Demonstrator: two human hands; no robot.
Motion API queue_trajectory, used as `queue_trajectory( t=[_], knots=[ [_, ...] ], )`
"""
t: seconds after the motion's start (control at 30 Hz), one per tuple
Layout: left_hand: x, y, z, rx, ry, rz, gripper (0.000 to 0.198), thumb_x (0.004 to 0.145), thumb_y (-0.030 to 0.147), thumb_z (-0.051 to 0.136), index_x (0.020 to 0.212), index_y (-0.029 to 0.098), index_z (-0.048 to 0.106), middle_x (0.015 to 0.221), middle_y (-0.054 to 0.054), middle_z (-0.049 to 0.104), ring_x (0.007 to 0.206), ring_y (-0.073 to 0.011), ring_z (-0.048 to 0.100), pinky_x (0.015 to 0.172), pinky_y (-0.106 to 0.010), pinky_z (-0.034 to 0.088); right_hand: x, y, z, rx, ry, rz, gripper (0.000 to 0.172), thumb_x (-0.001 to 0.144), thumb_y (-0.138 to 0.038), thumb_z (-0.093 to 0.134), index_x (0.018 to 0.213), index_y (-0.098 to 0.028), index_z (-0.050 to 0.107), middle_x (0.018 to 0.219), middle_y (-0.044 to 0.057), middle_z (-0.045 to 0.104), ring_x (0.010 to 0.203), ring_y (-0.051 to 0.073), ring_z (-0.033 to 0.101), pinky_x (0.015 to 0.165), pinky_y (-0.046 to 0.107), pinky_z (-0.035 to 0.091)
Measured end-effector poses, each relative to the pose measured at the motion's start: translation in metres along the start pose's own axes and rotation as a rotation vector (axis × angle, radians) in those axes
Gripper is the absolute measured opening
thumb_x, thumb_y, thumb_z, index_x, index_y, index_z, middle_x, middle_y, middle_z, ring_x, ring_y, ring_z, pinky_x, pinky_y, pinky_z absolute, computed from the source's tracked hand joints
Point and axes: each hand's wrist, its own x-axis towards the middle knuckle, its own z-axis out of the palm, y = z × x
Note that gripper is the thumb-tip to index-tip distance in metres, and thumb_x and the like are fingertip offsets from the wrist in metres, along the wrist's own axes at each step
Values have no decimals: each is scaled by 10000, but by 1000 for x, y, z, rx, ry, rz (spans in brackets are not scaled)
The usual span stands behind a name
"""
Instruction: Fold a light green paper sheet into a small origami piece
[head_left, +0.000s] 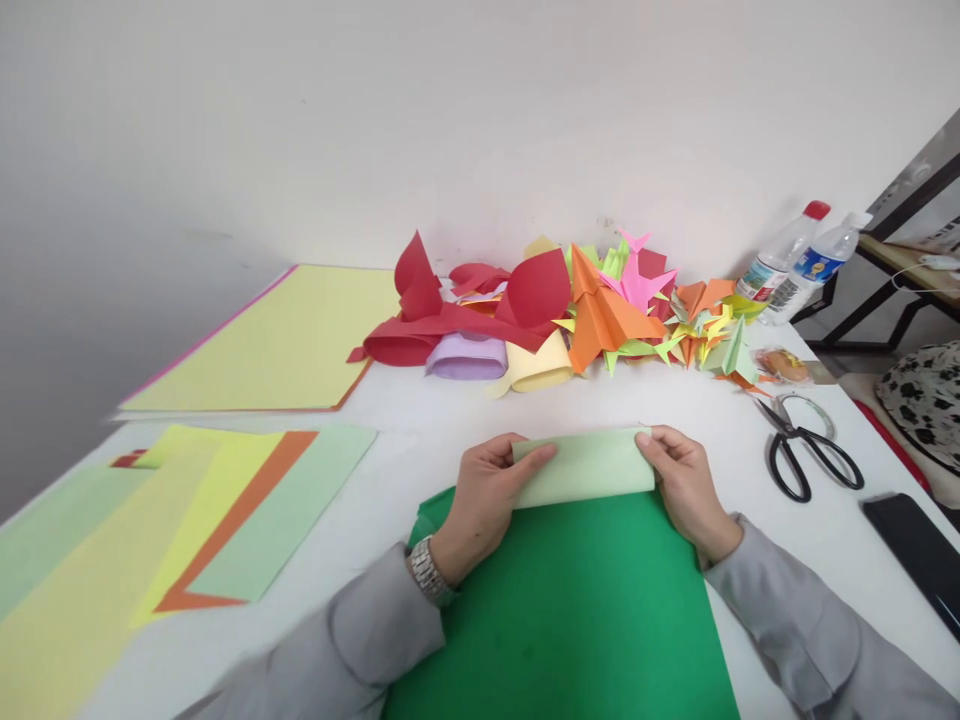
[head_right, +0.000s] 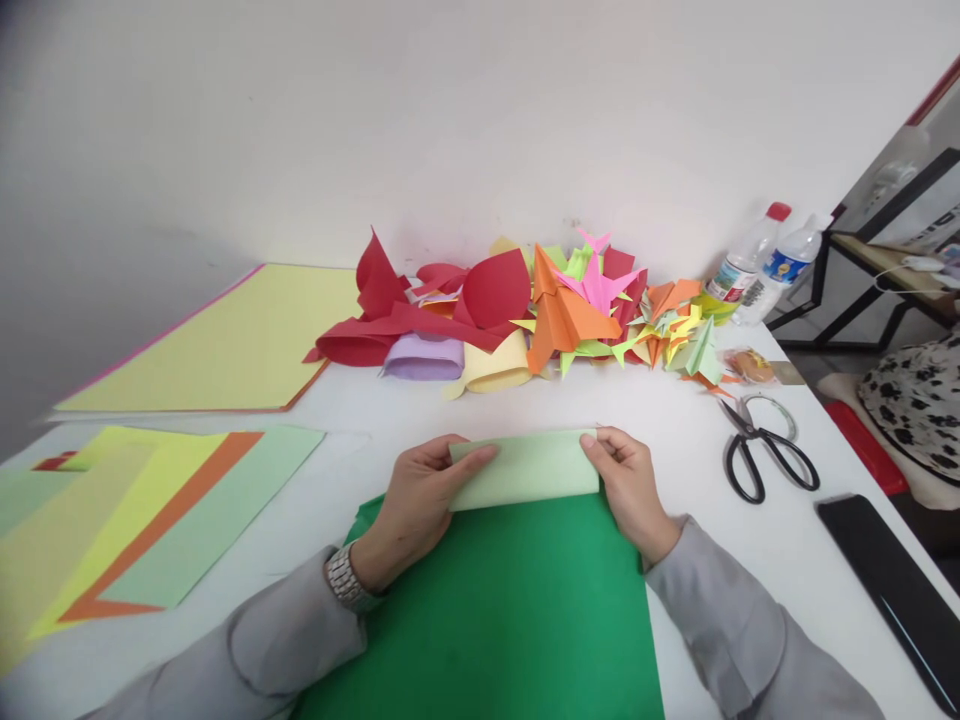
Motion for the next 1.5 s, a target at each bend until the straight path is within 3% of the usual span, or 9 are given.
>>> queue_trajectory(
  t=[1.1, 1.5],
  knots=[
    [-1, 1, 0, 0, -1, -6, 314, 576, 408, 794, 594, 148, 619, 526, 20, 601, 448, -98, 511, 411, -202, 390, 0, 4, -2, -117, -16, -17, 342, 754, -505, 650, 643, -191, 577, 542, -51, 444, 503, 102, 334, 490, 239, 296],
    [2, -7, -2, 37, -29, 37, 348, 616, 431, 776, 582, 143, 585, 486, 41, 529, 426, -73, 444, 390, -186, 311, -3, 0, 0, -167, 25, -75, 306, 781, -449, 639, 635, -195, 551, 546, -56, 401, 513, 105, 305, 493, 248, 269]
  ],
)
